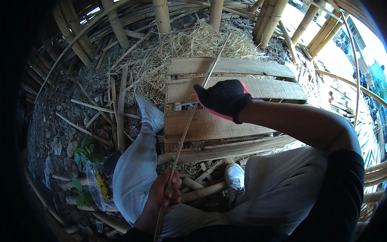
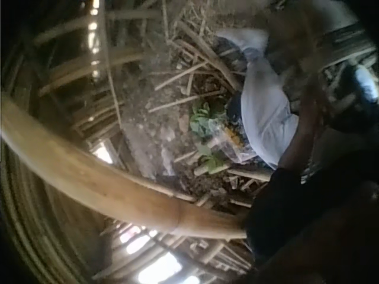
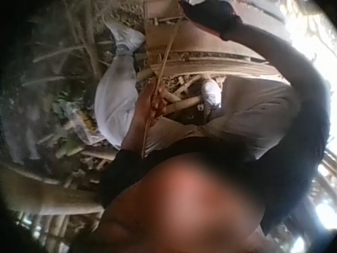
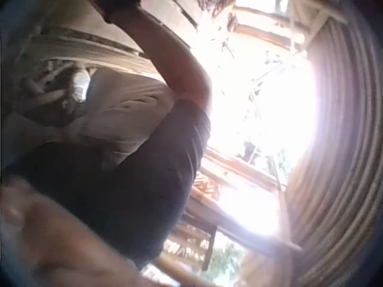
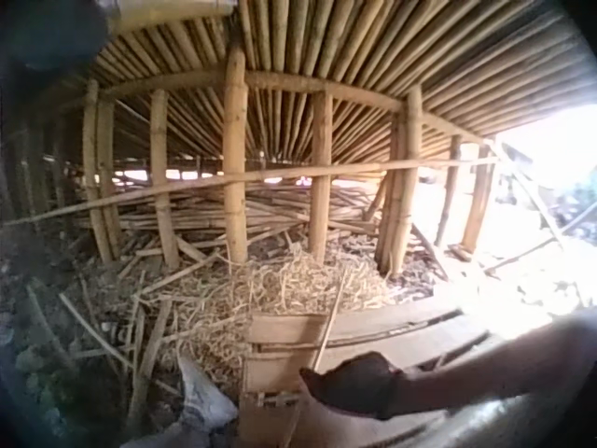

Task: The person sits on the ground and uses a knife to shave and smooth a long bamboo stick. They hold the stick with their left hand and repeatedly draw the knife along its length to remove thin strips of material.

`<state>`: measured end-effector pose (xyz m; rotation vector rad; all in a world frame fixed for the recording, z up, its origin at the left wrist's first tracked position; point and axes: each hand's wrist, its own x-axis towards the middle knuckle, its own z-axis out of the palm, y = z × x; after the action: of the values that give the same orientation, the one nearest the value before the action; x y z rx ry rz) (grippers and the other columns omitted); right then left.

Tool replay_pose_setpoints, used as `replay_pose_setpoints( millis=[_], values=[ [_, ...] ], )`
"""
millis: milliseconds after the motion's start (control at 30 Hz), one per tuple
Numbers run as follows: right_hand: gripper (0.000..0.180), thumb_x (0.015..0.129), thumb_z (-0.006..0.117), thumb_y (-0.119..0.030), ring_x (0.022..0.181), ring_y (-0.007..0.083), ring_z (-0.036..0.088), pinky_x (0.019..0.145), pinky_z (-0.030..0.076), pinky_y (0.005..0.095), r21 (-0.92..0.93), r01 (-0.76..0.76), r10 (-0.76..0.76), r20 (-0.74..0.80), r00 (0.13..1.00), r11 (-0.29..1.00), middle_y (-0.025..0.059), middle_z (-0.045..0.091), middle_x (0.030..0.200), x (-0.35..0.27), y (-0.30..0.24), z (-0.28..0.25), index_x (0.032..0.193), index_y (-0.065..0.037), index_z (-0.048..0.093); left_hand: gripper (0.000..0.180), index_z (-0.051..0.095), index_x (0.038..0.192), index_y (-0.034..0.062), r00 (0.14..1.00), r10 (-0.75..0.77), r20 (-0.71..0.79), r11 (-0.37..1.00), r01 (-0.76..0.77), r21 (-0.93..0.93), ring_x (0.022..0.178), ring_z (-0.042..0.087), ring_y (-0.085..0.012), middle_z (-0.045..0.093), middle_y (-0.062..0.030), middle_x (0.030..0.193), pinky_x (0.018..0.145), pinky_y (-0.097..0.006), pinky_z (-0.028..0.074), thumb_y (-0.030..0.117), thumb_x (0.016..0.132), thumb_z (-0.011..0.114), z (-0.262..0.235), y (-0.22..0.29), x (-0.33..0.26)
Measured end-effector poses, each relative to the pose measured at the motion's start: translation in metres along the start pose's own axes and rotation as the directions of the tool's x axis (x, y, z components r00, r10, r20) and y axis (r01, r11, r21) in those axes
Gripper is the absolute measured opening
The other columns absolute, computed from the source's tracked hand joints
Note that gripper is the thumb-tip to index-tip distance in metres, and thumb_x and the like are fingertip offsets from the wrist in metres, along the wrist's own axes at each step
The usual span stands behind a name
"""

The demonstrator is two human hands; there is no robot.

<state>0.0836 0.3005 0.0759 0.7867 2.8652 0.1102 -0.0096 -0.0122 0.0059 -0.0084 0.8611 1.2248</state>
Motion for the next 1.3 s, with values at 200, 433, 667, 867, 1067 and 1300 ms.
replay_pose_setpoints(
  millis=[200, 433, 667, 867, 1067, 1300],
  values=[
    [0.069, 0.106, 0.025, -0.058, 0.071, 0.0387, 0.069, 0.078, 0.056, 0.0482, 0.036, -0.135, 0.136, -0.007, 0.991, 0.990, 0.0150, 0.070, 0.071, 0.024, 0.042, 0.008, 0.083, -0.014, 0.073, 0.045, 0.050, 0.090, 0.0137, 0.998, -0.051, 0.048, 0.997, 0.053, -0.047, 0.035, 0.035, -0.0075, 0.039, 0.0031, 0.055, 0.038, -0.023, 0.031, 0.054, 0.107, 0.042, -0.004, 0.004, 0.003],
    [0.053, 0.108, 0.029, -0.049, 0.067, 0.0384, 0.068, 0.073, 0.057, 0.0475, -0.076, 0.020, -0.024, -0.048, 0.999, 0.997, 0.0132, 0.068, 0.066, 0.000, 0.013, 0.009, 0.103, -0.017, 0.072, 0.046, 0.047, 0.087, 0.0134, 0.996, -0.043, -0.076, 0.999, 0.042, -0.004, 0.032, 0.028, -0.0061, 0.036, 0.0033, 0.055, 0.032, -0.024, 0.020, 0.054, 0.109, 0.039, 0.011, 0.009, -0.003],
    [0.078, 0.108, 0.020, -0.053, 0.071, 0.0378, 0.069, 0.081, 0.054, 0.0466, -0.007, -0.284, 0.281, -0.116, 0.953, 0.959, 0.0155, 0.069, 0.068, 0.048, 0.114, -0.003, 0.069, -0.005, 0.069, 0.047, 0.047, 0.087, 0.0138, 0.998, -0.033, -0.062, 0.996, 0.038, 0.083, 0.033, 0.027, -0.0056, 0.036, 0.0039, 0.057, 0.033, -0.024, 0.020, 0.055, 0.108, 0.040, 0.008, 0.011, 0.002],
    [0.070, 0.107, 0.025, -0.056, 0.081, 0.0360, 0.071, 0.082, 0.055, 0.0452, 0.013, -0.205, 0.205, -0.038, 0.978, 0.979, 0.0130, 0.073, 0.080, 0.021, 0.065, 0.006, 0.085, -0.013, 0.075, 0.048, 0.048, 0.090, 0.0141, 0.995, -0.079, 0.059, 0.995, 0.075, 0.073, 0.042, 0.031, -0.0061, 0.041, 0.0033, 0.067, 0.037, -0.022, 0.026, 0.059, 0.106, 0.040, -0.001, 0.007, -0.002],
    [0.065, 0.103, 0.035, -0.062, 0.067, 0.0312, 0.069, 0.068, 0.055, 0.0442, 0.009, -0.020, 0.020, -0.033, 0.999, 1.000, 0.0119, 0.069, 0.069, 0.006, 0.045, 0.002, 0.077, -0.017, 0.074, 0.048, 0.048, 0.090, 0.0141, 0.975, -0.132, 0.177, 0.987, 0.146, -0.067, 0.038, 0.032, -0.0064, 0.042, 0.0030, 0.065, 0.034, -0.023, 0.024, 0.059, 0.106, 0.041, -0.008, 0.001, 0.006],
    [0.072, 0.100, 0.035, -0.071, 0.075, 0.0316, 0.072, 0.074, 0.057, 0.0411, 0.005, -0.037, 0.036, 0.110, 0.993, 0.999, 0.0099, 0.072, 0.077, -0.009, 0.011, -0.019, 0.082, -0.016, 0.077, 0.048, 0.047, 0.090, 0.0140, 0.974, -0.120, 0.193, 0.986, 0.140, -0.092, 0.035, 0.035, -0.0060, 0.043, 0.0017, 0.062, 0.033, -0.022, 0.025, 0.059, 0.106, 0.042, -0.008, -0.003, 0.003]
  ],
)
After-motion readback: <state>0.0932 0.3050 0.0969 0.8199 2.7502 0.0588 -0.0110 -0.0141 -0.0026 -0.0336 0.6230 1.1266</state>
